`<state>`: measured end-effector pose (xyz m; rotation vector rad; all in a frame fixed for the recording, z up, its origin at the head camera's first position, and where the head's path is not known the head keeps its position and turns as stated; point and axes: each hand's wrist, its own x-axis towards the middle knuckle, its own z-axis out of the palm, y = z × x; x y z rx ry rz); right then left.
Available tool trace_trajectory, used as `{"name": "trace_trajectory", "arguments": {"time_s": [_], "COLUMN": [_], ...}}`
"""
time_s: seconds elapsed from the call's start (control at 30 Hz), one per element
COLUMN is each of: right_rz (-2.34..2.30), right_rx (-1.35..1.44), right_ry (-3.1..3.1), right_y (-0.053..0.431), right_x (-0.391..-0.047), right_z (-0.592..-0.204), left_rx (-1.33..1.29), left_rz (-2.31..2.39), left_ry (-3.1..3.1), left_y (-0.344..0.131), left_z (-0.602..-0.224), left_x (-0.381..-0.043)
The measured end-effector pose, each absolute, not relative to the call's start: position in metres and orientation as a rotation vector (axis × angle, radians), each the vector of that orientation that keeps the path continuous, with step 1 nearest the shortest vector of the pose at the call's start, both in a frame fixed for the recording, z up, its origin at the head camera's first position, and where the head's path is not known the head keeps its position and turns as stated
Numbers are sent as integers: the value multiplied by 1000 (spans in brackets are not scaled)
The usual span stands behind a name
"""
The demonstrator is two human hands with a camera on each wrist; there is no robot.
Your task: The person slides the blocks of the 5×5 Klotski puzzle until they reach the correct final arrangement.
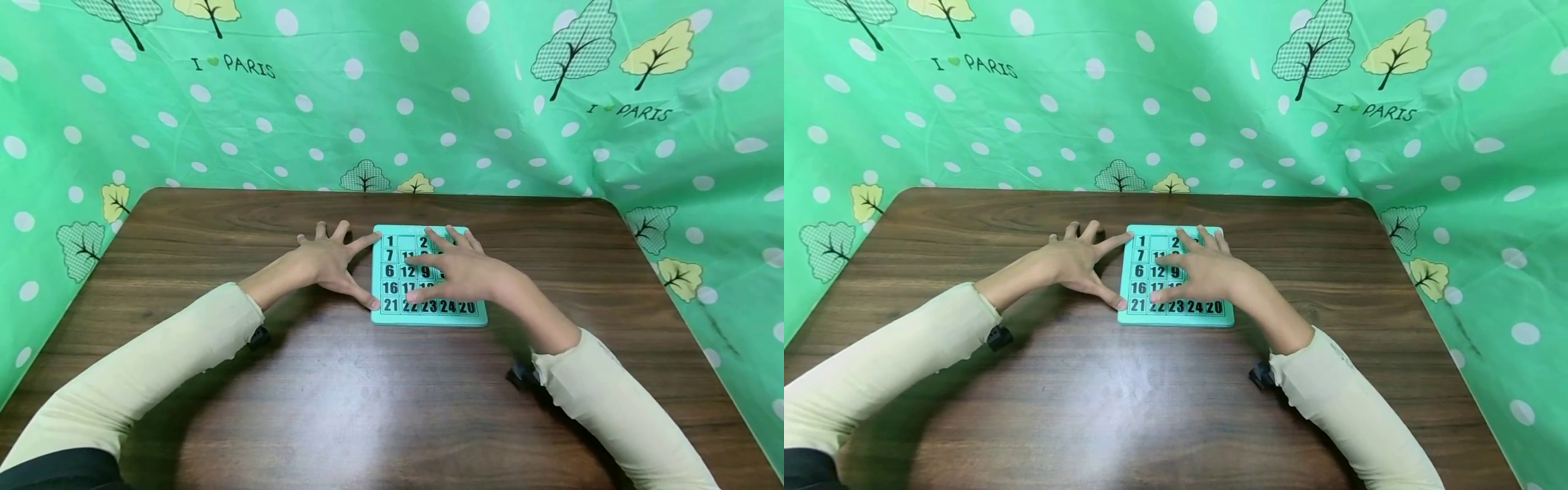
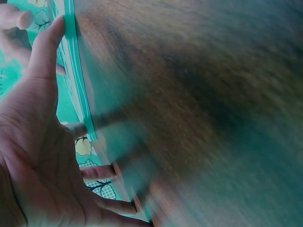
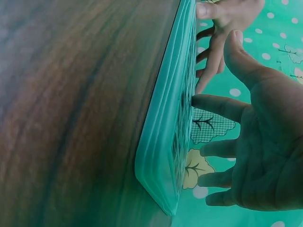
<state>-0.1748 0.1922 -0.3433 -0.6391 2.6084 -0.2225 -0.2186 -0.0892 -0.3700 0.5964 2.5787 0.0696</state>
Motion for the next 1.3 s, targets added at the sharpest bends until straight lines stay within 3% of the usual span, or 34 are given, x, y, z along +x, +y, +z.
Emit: {"name": "trace_trajectory", "arguments": {"time_s": [0.37,0.83,1.3], "right_rz": [-257,-270,-298], "right_rx": [-524,-579,-602], "right_ry": [2673,2650,2644], "right_y": [216,199,221], "right_x": [-189,-196,-174], "right_z": [-338,-351,-344], "left_rx": [598,594,721], "left_rz": [85,71,233], "left_ry": [2590,2573,2543], "left_y": [-91,-94,-94], "left_z": [-375,-381,-368], "left_x": [-221,-224,-215]}}
